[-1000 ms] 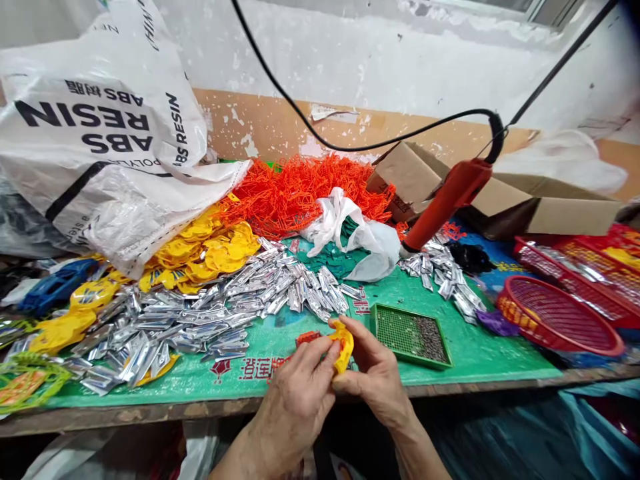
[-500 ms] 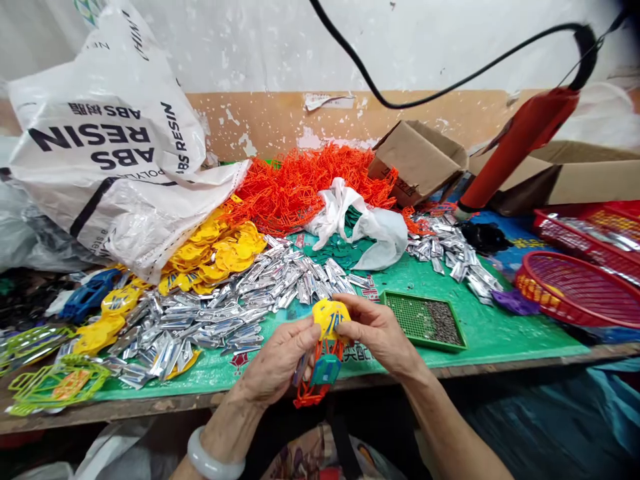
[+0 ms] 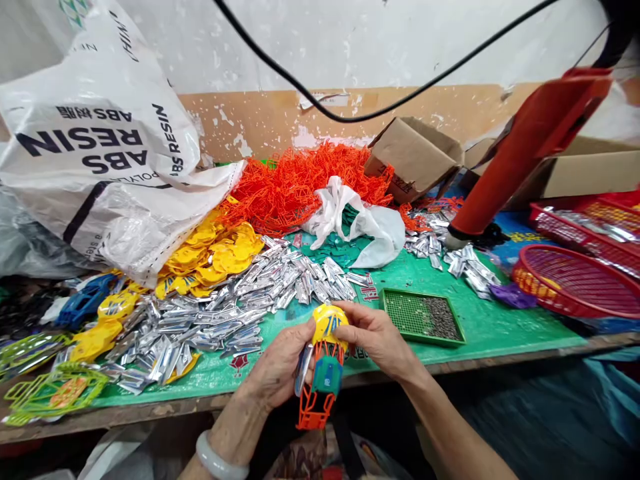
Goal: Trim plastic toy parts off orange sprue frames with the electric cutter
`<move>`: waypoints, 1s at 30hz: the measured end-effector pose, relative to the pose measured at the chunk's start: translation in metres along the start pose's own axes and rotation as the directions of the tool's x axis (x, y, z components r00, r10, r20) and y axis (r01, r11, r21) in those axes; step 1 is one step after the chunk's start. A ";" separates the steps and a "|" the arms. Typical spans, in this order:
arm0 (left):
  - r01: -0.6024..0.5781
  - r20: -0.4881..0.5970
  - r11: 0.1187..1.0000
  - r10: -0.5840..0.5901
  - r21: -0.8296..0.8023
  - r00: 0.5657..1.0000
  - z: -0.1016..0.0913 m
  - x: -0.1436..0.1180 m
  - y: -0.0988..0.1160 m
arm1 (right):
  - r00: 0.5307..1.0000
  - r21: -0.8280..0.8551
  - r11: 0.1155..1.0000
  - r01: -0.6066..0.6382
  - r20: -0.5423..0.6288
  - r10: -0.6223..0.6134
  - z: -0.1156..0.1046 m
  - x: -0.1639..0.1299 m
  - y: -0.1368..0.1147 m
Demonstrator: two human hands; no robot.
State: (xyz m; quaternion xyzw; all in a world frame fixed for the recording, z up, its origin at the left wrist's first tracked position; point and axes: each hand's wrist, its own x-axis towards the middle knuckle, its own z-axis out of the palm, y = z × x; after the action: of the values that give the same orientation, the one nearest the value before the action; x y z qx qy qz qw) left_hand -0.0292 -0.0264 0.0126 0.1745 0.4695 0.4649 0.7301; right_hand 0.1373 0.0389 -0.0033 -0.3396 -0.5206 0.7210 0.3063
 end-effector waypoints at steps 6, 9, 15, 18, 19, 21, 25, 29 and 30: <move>0.003 0.042 0.998 -0.006 0.068 0.999 -0.010 0.001 -0.003 | 0.997 -0.068 0.996 0.061 0.042 -0.059 0.005 -0.006 0.004; 0.009 0.067 0.994 -0.016 0.107 0.998 -0.015 0.001 -0.005 | 0.996 -0.143 0.986 0.082 0.052 -0.075 0.006 -0.009 0.008; 0.062 0.063 0.992 -0.070 0.113 0.996 -0.015 0.001 -0.003 | 0.997 -0.267 0.960 0.079 0.027 -0.074 0.008 -0.014 0.012; 0.132 0.074 0.990 -0.136 0.055 0.988 -0.012 -0.001 0.001 | 0.998 -0.233 0.970 0.064 0.026 -0.059 0.007 -0.014 0.014; 0.156 0.083 0.987 -0.159 0.035 0.984 -0.010 -0.002 0.002 | 0.998 -0.207 0.977 0.056 0.035 -0.050 0.006 -0.013 0.015; 0.191 0.096 0.981 -0.192 0.019 0.977 -0.009 -0.003 0.002 | 0.998 -0.148 0.988 0.035 0.059 -0.026 0.003 -0.012 0.016; 0.150 0.056 0.986 -0.154 0.066 0.987 -0.009 -0.001 -0.004 | 0.997 -0.080 0.997 -0.011 0.080 0.017 -0.001 -0.012 0.021; 0.096 0.023 0.990 -0.099 0.106 0.995 -0.011 0.001 -0.008 | 0.997 -0.097 0.995 -0.009 0.074 0.016 -0.001 -0.009 0.024; 0.102 0.021 0.989 -0.104 0.106 0.994 -0.011 0.002 -0.008 | 0.997 -0.105 0.994 -0.005 0.076 0.013 -0.001 -0.008 0.024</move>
State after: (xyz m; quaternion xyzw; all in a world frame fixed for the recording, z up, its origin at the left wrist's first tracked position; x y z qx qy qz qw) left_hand -0.0340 -0.0311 0.0007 0.1941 0.4918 0.3990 0.7492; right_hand 0.1402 0.0268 -0.0253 -0.3296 -0.5674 0.7067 0.2646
